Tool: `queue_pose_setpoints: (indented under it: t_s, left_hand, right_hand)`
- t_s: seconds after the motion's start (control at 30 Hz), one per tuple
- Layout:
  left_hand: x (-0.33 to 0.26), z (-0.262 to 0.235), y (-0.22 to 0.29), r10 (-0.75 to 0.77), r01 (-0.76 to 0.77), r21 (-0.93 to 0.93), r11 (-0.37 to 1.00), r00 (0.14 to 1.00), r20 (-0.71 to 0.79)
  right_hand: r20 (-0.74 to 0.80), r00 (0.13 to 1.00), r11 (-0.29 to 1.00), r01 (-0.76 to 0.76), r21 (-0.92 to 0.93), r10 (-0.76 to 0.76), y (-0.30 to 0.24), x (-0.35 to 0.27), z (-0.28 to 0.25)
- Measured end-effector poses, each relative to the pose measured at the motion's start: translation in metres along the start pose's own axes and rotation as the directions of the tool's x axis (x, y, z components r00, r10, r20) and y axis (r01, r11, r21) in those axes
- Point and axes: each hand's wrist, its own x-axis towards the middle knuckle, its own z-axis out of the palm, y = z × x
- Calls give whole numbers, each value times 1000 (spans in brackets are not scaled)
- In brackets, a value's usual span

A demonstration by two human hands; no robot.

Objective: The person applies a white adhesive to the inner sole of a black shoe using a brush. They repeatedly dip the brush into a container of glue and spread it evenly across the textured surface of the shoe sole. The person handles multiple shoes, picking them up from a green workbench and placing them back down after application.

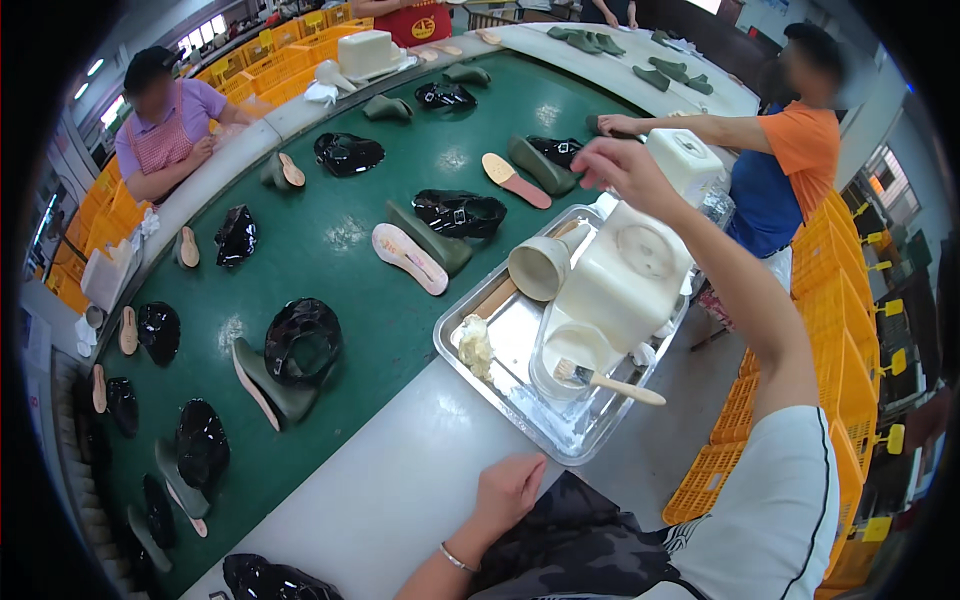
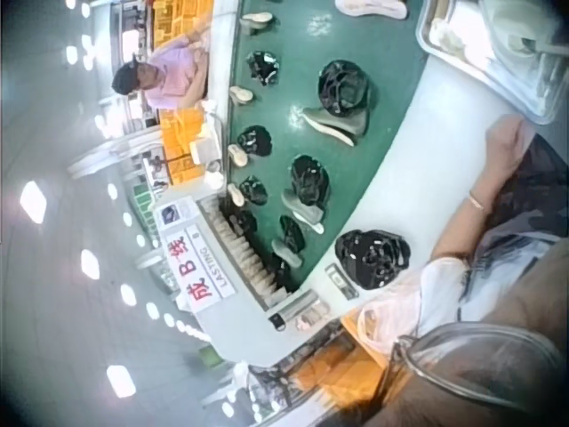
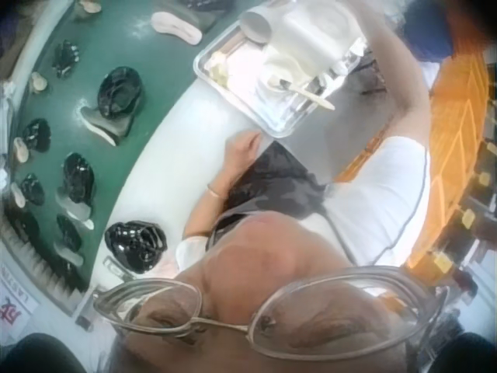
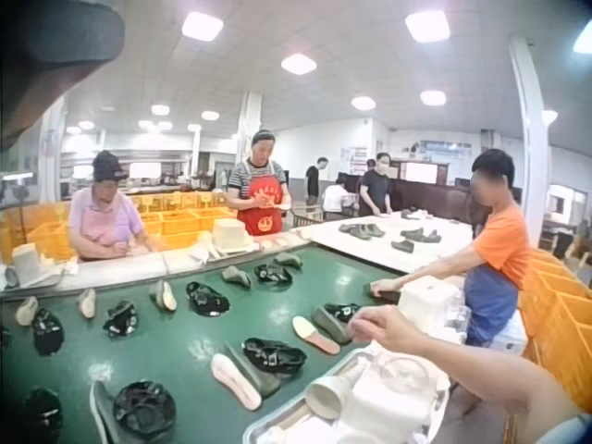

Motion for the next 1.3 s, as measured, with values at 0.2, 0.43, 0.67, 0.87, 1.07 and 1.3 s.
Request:
queue_pose_setpoints:
  t_s: [0.2,0.43,0.67,0.87,1.07,1.3]
  left_hand:
    - [-5,2,2,48,-46,26,999,997,-65]
    - [-2,8,-1,39,-40,-22,999,997,-67]
    - [-19,7,-28,122,-112,127,986,989,-78]
    - [-36,8,6,148,-144,151,978,989,-16]
    - [-37,1,12,133,-127,159,979,991,-22]
    - [-30,-5,10,133,-129,152,980,991,-15]
  right_hand:
    - [-105,981,987,162,2,-161,-84,-146,14]
    - [79,968,955,221,196,-240,-142,-197,74]
    - [445,712,839,432,332,-543,-220,-189,233]
    - [509,380,604,688,404,-773,-289,-222,328]
    - [516,120,300,912,280,-848,-317,-225,397]
    - [453,52,156,968,197,-890,-308,-221,419]
